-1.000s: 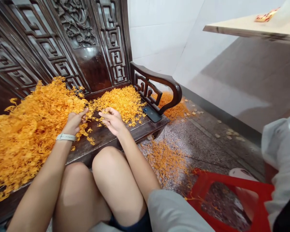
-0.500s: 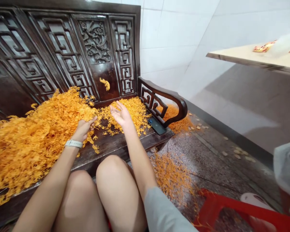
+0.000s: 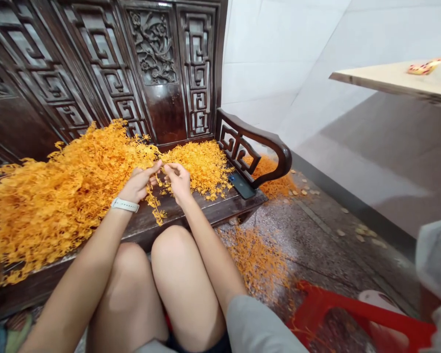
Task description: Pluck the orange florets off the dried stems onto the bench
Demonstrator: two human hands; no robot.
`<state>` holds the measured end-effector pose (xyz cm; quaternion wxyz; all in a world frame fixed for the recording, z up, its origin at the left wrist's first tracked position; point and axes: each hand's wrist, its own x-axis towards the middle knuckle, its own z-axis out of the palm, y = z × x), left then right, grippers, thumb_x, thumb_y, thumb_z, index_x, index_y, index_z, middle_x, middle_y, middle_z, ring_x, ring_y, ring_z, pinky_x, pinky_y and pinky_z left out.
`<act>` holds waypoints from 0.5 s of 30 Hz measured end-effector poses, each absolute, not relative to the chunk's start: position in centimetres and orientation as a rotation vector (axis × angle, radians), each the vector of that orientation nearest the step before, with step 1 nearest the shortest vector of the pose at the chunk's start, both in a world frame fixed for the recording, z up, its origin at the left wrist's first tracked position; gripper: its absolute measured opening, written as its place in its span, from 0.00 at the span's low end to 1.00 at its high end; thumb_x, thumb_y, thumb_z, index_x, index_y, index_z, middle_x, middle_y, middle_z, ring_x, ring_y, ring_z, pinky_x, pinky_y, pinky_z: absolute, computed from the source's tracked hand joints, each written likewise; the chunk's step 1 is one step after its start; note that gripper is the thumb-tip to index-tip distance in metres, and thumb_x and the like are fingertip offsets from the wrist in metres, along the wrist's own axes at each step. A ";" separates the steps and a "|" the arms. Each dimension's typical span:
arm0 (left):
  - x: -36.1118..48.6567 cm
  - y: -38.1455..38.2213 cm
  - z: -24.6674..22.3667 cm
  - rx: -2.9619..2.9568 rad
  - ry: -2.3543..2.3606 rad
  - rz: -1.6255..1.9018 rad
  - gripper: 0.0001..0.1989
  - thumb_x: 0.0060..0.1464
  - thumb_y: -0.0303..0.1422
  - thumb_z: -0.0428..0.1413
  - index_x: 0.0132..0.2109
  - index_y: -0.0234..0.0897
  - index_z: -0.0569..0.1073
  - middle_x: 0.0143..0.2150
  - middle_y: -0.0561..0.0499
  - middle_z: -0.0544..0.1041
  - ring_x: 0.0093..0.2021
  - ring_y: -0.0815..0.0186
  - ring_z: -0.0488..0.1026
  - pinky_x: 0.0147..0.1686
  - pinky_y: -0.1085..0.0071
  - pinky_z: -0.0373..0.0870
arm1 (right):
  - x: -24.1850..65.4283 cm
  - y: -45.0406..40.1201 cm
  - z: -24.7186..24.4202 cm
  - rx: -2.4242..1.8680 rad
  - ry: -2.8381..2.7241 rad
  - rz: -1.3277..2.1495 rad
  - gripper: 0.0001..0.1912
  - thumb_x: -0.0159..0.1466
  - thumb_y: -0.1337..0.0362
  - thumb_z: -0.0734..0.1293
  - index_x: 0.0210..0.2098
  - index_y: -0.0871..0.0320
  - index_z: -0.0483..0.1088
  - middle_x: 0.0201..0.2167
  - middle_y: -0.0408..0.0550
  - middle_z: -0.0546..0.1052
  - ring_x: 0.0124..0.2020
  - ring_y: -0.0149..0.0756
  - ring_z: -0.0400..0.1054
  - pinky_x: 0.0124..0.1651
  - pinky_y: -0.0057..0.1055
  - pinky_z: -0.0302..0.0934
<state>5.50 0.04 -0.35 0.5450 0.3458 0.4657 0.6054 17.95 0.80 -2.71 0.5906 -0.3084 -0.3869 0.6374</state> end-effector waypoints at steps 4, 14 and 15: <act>5.0 -0.3 0.1 0.802 1.049 1.434 0.20 0.43 0.39 0.77 0.34 0.32 0.77 0.28 0.54 0.74 0.18 0.81 0.58 0.16 0.79 0.55 | 18.2 0.6 -3.0 -0.720 -0.899 1.414 0.15 0.58 0.57 0.79 0.36 0.57 0.73 0.29 0.37 0.75 0.27 0.25 0.67 0.32 0.25 0.64; 5.6 1.4 -0.6 0.684 1.272 1.590 0.10 0.47 0.21 0.65 0.35 0.34 0.72 0.28 0.55 0.72 0.21 0.78 0.57 0.20 0.77 0.54 | 18.9 -1.8 -2.1 -0.616 -1.123 1.476 0.18 0.55 0.58 0.82 0.29 0.58 0.71 0.22 0.38 0.74 0.21 0.25 0.64 0.25 0.24 0.60; 5.3 1.5 -0.5 0.679 1.334 1.600 0.09 0.48 0.20 0.62 0.35 0.35 0.71 0.29 0.56 0.72 0.21 0.78 0.57 0.21 0.77 0.54 | 19.6 -2.4 -1.0 -0.518 -1.269 1.571 0.18 0.55 0.57 0.82 0.29 0.58 0.72 0.23 0.40 0.76 0.21 0.27 0.67 0.26 0.24 0.61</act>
